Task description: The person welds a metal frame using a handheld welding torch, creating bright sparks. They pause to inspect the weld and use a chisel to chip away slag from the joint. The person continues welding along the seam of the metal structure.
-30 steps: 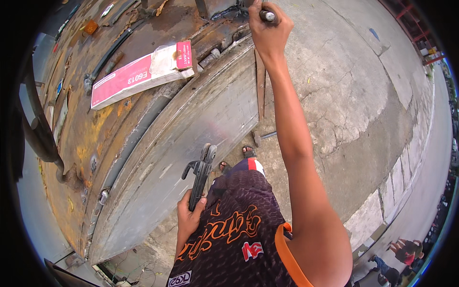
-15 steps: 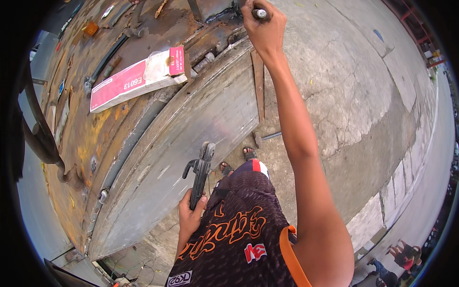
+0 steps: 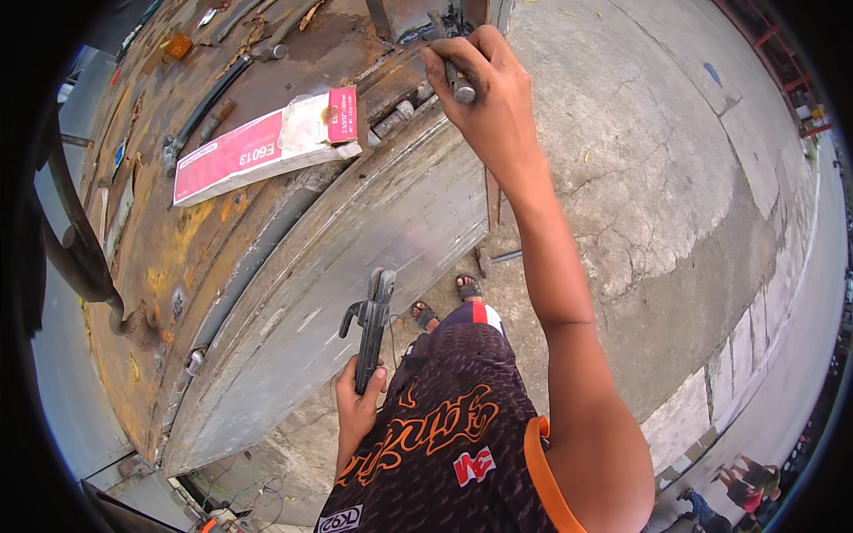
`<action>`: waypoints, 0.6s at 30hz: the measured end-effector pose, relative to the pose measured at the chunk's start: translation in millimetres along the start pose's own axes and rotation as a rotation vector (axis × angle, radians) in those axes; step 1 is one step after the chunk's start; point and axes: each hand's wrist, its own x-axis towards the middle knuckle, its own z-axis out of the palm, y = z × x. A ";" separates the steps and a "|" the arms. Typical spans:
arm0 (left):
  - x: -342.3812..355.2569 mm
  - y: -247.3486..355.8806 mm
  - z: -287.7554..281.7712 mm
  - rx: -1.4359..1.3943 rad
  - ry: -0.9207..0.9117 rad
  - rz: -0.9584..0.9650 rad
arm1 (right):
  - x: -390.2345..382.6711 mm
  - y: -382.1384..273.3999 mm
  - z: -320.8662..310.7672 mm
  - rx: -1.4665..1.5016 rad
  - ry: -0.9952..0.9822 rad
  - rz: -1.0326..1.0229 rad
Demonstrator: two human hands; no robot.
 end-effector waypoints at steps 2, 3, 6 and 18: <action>-0.6 -2.3 1.4 -0.041 0.021 -0.005 | -7.1 4.8 16.4 -0.031 -0.029 -0.010; -0.6 -3.3 1.1 -0.060 0.031 -0.007 | -12.4 9.1 24.0 -0.072 -0.103 0.102; 1.3 -4.8 -1.9 -0.051 0.048 0.005 | -28.8 24.9 41.2 -0.014 -0.006 0.153; -0.5 0.4 -9.3 -0.003 0.071 -0.056 | -29.0 18.8 36.6 0.417 0.389 0.108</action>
